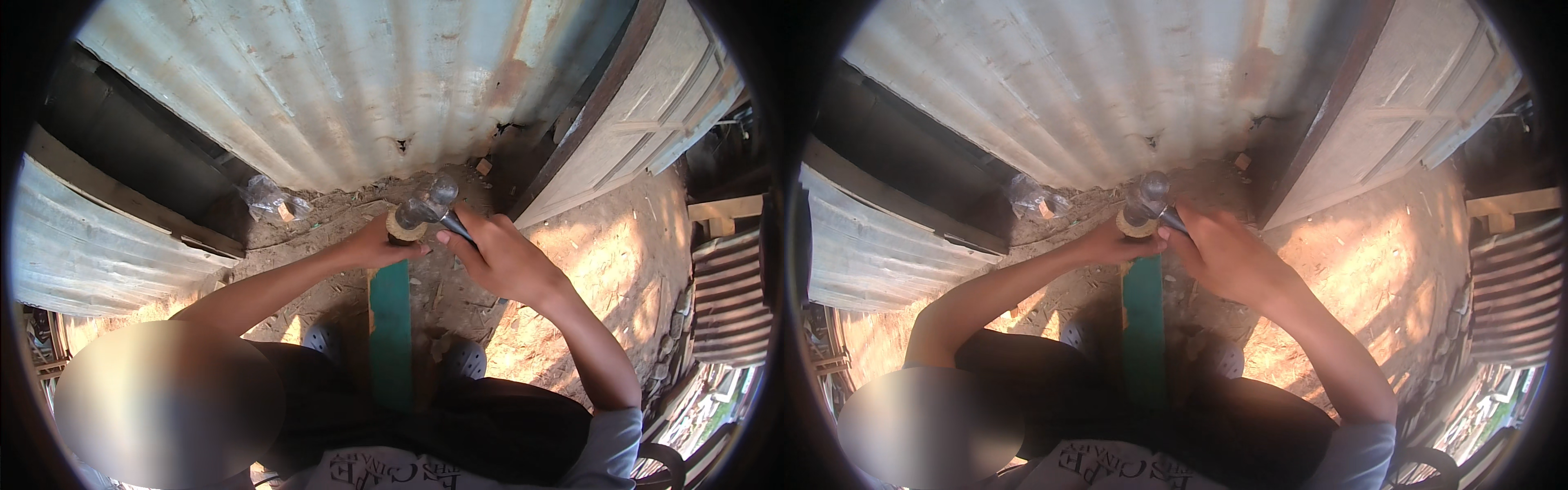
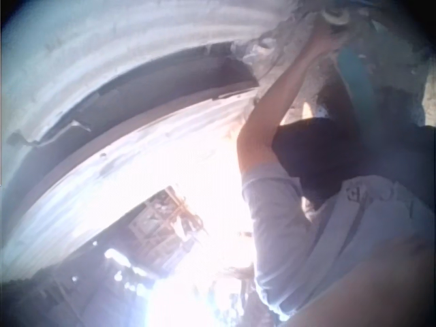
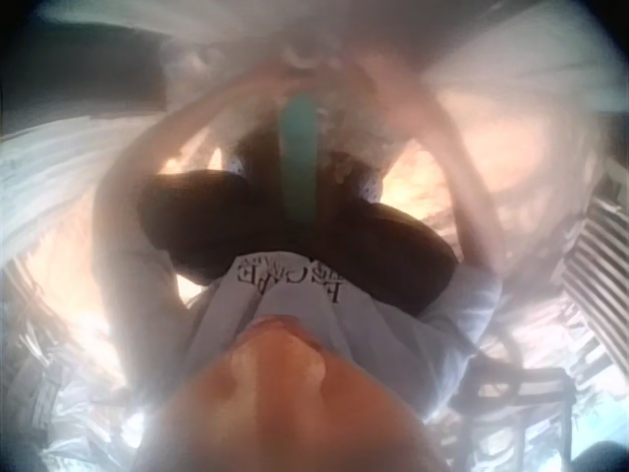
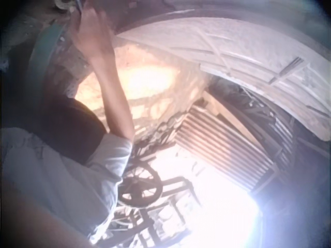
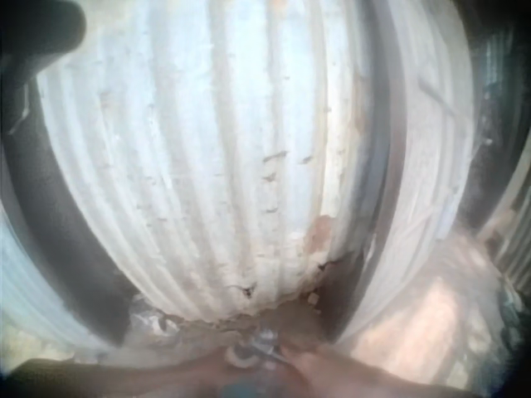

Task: The person sits on the ground and uses a hammer and chisel to shape a small cylindrical piece of wood resting on a green plank. They repeatedly strike the chisel to carve the wood and occasionally inspect the piece.

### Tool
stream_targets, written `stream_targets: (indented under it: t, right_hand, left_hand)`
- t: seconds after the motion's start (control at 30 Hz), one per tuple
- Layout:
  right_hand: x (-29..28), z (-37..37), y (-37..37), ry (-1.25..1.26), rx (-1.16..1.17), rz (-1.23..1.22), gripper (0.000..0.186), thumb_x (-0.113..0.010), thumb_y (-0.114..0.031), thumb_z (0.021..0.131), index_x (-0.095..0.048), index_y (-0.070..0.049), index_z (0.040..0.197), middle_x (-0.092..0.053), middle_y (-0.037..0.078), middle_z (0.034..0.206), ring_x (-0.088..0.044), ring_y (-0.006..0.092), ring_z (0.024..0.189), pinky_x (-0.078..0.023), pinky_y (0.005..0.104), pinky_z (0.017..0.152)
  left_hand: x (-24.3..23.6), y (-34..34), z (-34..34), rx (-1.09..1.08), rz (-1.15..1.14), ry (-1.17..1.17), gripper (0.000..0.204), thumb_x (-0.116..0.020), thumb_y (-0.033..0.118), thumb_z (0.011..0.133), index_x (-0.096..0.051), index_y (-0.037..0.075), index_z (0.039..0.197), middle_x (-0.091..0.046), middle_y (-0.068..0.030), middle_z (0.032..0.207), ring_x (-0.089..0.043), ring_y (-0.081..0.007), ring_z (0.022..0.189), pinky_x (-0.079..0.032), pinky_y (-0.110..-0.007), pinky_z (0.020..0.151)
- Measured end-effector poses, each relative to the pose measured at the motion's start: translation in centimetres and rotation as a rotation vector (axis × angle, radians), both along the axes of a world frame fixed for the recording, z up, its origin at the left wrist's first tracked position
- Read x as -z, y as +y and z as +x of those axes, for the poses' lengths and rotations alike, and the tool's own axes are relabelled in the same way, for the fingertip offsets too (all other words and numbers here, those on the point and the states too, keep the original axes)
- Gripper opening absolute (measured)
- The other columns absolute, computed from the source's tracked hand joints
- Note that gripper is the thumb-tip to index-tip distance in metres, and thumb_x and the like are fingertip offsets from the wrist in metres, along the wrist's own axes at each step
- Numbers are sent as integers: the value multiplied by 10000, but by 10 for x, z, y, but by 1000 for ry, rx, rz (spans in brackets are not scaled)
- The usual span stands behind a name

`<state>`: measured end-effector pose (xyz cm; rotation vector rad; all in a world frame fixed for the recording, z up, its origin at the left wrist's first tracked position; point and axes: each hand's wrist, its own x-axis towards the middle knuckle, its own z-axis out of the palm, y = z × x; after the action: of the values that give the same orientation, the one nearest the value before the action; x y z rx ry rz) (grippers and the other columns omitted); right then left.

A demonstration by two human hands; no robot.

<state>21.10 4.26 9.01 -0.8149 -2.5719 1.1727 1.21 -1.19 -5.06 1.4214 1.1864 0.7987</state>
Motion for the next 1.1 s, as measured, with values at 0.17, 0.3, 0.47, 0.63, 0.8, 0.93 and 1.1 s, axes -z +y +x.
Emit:
stream_targets:
  t: [0.17,0.3,0.47,0.63,0.8,0.93,1.1]
  right_hand:
    - [-6,0,3,-88,18,-4,174,-546,-156,895,-523,10,940,-477,225,583,-449,389,509,-356,392,489]
    - [-12,2,2,-110,28,-49,168,-547,-148,894,-521,13,933,-481,210,583,-430,353,491,-355,372,483]
    - [-14,7,3,-108,43,-74,221,-528,-186,896,-511,28,845,-536,222,627,-510,400,575,-381,428,538]
    - [-7,4,6,-124,27,-38,202,-528,-175,896,-507,26,910,-551,232,661,-520,422,609,-392,438,560]
    - [-11,1,3,-121,19,-39,211,-522,-168,899,-501,23,987,-559,247,688,-535,445,661,-405,448,586]
    - [-16,-5,2,-141,33,-15,186,-533,-159,891,-501,20,928,-553,234,661,-530,431,612,-399,441,549]
    - [-36,-10,1,12,144,107,156,-558,-120,876,-510,27,855,-481,138,530,-453,215,429,-353,318,446]
  left_hand:
    - [-7,-3,10,-46,41,-53,246,-631,216,830,-546,67,1007,-575,-14,883,-540,-105,851,-444,-285,746]
    - [3,-4,11,-48,104,20,333,-661,212,807,-541,43,1067,-605,-76,942,-558,-155,872,-450,-325,782]
    - [-4,-2,16,-72,123,34,305,-681,203,783,-572,27,1007,-630,-110,899,-587,-173,840,-460,-337,780]
    - [1,1,12,-42,83,38,393,-678,230,792,-530,45,1104,-602,-98,995,-566,-187,928,-443,-336,834]
    - [-6,-2,12,-79,69,-42,360,-695,270,777,-566,41,1024,-624,-88,913,-584,-167,856,-458,-330,784]
    - [-16,-3,15,-90,115,23,338,-672,283,804,-555,54,1023,-615,-71,901,-581,-168,865,-459,-327,789]
    - [-18,-14,13,-140,125,23,311,-667,303,806,-555,36,919,-599,-86,828,-575,-186,796,-456,-334,742]
